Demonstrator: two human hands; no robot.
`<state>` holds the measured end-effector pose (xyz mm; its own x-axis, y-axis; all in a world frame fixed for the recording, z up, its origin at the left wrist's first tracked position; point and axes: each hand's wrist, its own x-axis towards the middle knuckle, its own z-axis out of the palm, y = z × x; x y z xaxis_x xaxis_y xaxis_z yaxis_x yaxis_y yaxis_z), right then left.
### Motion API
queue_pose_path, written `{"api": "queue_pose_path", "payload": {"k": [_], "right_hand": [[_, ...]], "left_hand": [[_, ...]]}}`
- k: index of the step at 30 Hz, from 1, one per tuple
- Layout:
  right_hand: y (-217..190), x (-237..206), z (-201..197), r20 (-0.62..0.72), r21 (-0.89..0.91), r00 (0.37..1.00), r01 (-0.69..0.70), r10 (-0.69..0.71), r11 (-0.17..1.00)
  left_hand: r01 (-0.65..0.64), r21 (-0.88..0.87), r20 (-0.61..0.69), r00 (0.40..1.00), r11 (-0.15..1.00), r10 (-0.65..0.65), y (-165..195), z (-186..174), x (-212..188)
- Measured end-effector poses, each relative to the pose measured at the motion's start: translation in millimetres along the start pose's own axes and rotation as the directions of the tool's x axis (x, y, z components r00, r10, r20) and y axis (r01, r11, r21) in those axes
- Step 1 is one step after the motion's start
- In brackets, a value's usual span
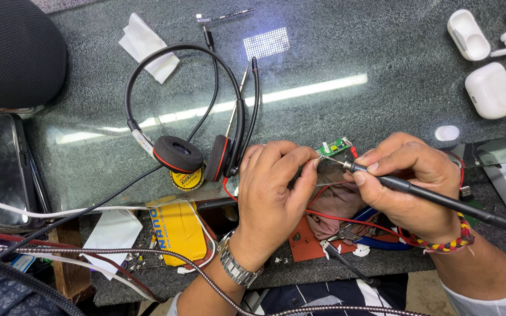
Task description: The person solders red and black wires to a small green circuit board using a soldering iron and solder. They then briefly inspect the board and wires after completing the soldering.
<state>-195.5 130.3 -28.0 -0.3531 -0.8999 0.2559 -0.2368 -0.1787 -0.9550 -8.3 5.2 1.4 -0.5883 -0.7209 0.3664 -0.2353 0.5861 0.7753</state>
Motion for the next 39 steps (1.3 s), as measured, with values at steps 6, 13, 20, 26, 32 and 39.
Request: {"api": "queue_pose_path", "payload": {"k": [6,13,20,26,32,39], "right_hand": [[0.6,0.0,-0.2,0.003,0.008,1.0,0.012,-0.012,1.0],[1.5,-0.4,-0.8,0.016,0.012,1.0,0.005,-0.005,1.0],[0.6,-0.2,-1.8,0.025,0.026,1.0,0.005,-0.006,1.0],[-2.2,0.8,-3.2,0.03,0.02,1.0,0.002,-0.003,1.0],[-4.2,1.8,-2.4,0.045,0.03,0.999,0.001,-0.002,1.0],[-4.9,7.0,-4.0,0.083,-0.081,0.992,0.1,-0.093,0.992]], "left_hand": [[-0.003,0.011,0.011,1.0,1.0,0.003,-0.8,-0.3,0.2],[0.001,0.019,0.022,1.0,1.0,-0.002,-2.0,-0.5,-0.4],[-0.005,0.021,0.022,1.0,1.0,0.005,-2.3,0.7,-1.6],[-0.007,0.022,0.021,1.0,1.0,0.007,-2.5,0.8,-1.7],[-0.008,0.025,0.025,1.0,1.0,0.007,-2.9,0.7,-1.9],[-0.005,0.032,0.025,1.0,0.999,0.004,-2.6,1.3,-3.1]]}}
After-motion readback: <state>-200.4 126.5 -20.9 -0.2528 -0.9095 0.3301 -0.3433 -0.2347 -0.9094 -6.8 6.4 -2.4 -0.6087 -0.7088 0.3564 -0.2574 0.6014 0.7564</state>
